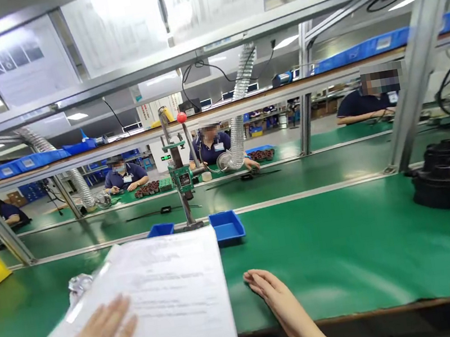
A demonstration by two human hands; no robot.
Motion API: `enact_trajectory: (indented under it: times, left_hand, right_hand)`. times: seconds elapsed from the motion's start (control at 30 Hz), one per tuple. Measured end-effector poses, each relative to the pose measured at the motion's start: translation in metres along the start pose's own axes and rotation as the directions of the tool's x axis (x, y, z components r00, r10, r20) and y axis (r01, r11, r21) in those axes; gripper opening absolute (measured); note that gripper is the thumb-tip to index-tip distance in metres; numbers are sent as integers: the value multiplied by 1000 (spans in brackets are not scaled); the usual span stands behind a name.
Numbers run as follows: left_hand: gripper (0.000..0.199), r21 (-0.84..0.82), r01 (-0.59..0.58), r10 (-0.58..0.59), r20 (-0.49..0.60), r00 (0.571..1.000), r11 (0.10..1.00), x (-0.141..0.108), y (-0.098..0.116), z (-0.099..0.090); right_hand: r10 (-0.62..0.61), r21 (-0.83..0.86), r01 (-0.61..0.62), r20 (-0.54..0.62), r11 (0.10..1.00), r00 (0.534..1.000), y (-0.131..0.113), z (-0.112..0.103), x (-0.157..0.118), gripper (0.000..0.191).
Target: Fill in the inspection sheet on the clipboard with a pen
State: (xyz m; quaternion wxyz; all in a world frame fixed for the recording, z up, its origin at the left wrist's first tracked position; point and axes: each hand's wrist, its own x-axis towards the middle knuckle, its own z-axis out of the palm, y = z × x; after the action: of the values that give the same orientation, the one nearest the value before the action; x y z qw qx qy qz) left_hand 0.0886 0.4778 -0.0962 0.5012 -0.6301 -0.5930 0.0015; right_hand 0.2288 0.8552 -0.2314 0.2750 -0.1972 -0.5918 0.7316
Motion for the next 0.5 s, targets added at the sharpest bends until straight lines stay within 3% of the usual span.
enact_trajectory:
  times: [0.1,0.2,0.27,0.37,0.5]
  left_hand:
    - [57,118,166,-166,-8,986,979,13,-61,-38]
    - [57,314,252,-252,-40,967,916,26,-118,-48]
    - [62,454,292,-276,-101,956,842,31,-150,-39]
    - [62,563,333,-288,-170,942,757,33,-183,-17]
    - [57,553,413,-322,-258,911,724,33,-209,13]
  right_hand:
    - [-97,-316,106,45,943,994,-5,0,11,47]
    - [-215,-572,272,166,774,962,-9,1,23,43]
    - [-252,-686,379,283,621,925,-8,1,28,39]
    - [-201,-766,511,471,390,859,0,1,31,41]
    - [-127,-787,579,565,211,815,16,-6,30,48]
